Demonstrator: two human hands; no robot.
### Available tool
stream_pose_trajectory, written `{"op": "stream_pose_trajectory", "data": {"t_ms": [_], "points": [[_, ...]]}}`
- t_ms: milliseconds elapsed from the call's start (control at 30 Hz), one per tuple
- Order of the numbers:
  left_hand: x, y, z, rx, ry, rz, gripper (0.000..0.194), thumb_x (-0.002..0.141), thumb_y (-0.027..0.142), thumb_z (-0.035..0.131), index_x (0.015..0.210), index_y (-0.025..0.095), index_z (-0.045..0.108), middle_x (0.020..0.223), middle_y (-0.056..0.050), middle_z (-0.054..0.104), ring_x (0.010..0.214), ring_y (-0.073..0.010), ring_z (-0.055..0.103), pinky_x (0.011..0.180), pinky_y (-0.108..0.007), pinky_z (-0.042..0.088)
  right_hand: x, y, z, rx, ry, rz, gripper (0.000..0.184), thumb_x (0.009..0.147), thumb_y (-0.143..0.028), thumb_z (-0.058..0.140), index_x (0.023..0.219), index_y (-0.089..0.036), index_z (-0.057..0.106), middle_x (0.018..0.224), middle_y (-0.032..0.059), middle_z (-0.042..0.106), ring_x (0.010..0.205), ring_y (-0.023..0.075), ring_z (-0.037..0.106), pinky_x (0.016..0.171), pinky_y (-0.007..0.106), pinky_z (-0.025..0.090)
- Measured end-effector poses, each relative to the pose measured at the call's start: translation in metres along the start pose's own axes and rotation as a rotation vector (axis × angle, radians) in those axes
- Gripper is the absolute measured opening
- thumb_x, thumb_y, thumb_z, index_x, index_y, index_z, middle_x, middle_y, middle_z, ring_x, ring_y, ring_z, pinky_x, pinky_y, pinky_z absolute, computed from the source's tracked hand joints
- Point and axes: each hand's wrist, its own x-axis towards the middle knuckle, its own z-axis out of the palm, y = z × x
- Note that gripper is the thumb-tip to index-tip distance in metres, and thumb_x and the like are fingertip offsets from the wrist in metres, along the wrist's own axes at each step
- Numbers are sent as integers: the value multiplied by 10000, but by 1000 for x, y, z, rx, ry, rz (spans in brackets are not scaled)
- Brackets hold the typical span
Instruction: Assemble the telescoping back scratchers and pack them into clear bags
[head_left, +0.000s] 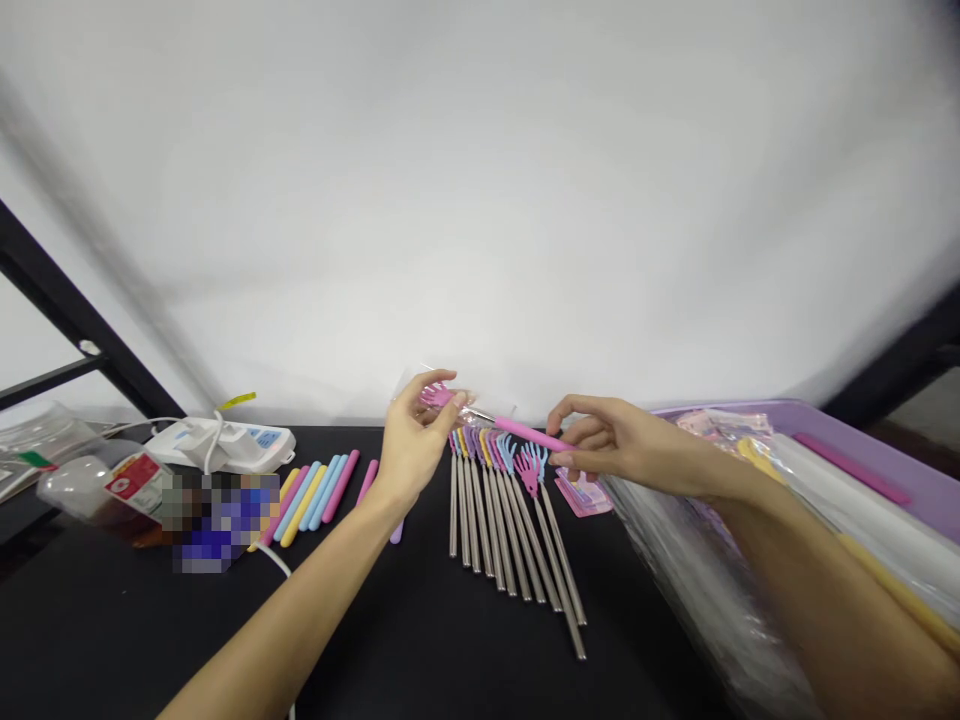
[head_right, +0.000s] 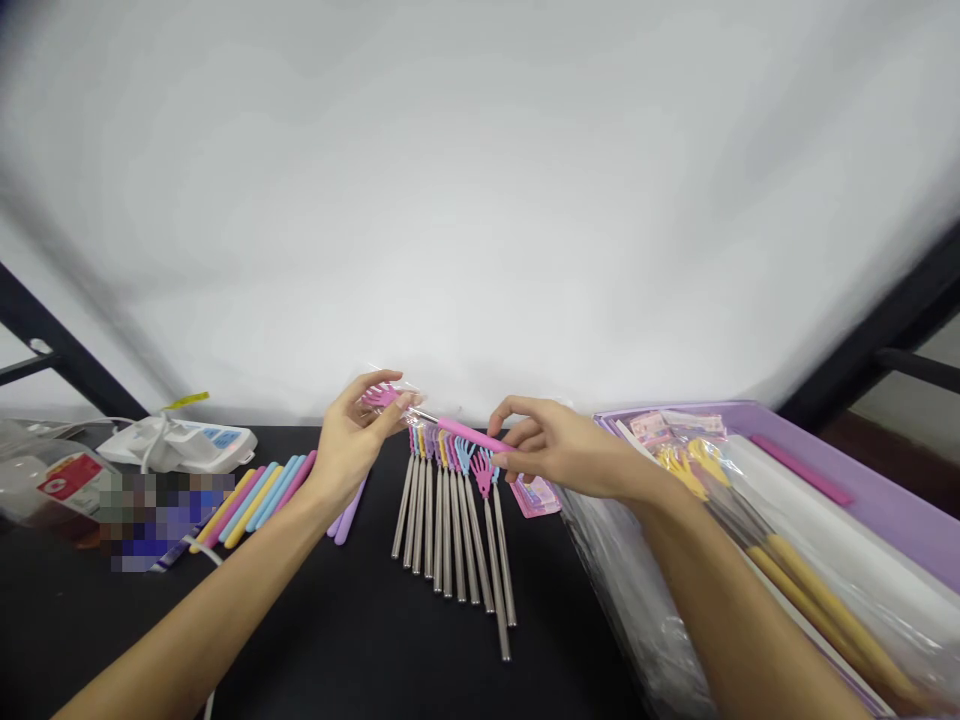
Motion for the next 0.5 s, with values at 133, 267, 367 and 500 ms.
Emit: {"op": "stream_pose_trajectory", "data": {"t_ms": [133, 267, 367, 500], "points": [[1, 1, -2, 8, 39, -6, 400, 801, 377, 742, 1143, 211, 618, 954, -53, 711, 869, -181, 699, 815, -330, 596, -7, 1, -14, -6, -19, -12, 375, 812, -452, 709, 1073, -196, 623, 903, 73, 743, 899, 234, 698, 796, 350, 528], [-3, 3, 5, -53, -37, -29, 425, 804, 374, 739, 1182, 232, 606, 923, -27, 669, 820, -139, 666, 794, -307, 599, -2, -1, -6, 13, 47, -42, 399, 772, -465, 747, 1054, -200, 652, 907, 75, 757, 855, 231, 710, 777, 353, 548], [-7, 6, 10, -121, -105, -52, 367, 795, 363, 749, 1110, 218, 628, 886, -12, 629, 812, -136, 651, 751, -292, 604, 3, -3, 5, 25, 67, -84, 365, 745, -458, 774, 978, -200, 662, 842, 55, 756, 798, 209, 708, 762, 337, 545], [-14, 9, 17, -104, -222, -89, 294, 799, 354, 751, 1006, 169, 653, 848, -20, 638, 708, -111, 636, 700, -251, 577, 9, -4, 15, -84, 207, -176, 323, 733, -482, 773, 790, -193, 638, 605, -9, 639, 579, 133, 579, 580, 274, 451]]}}
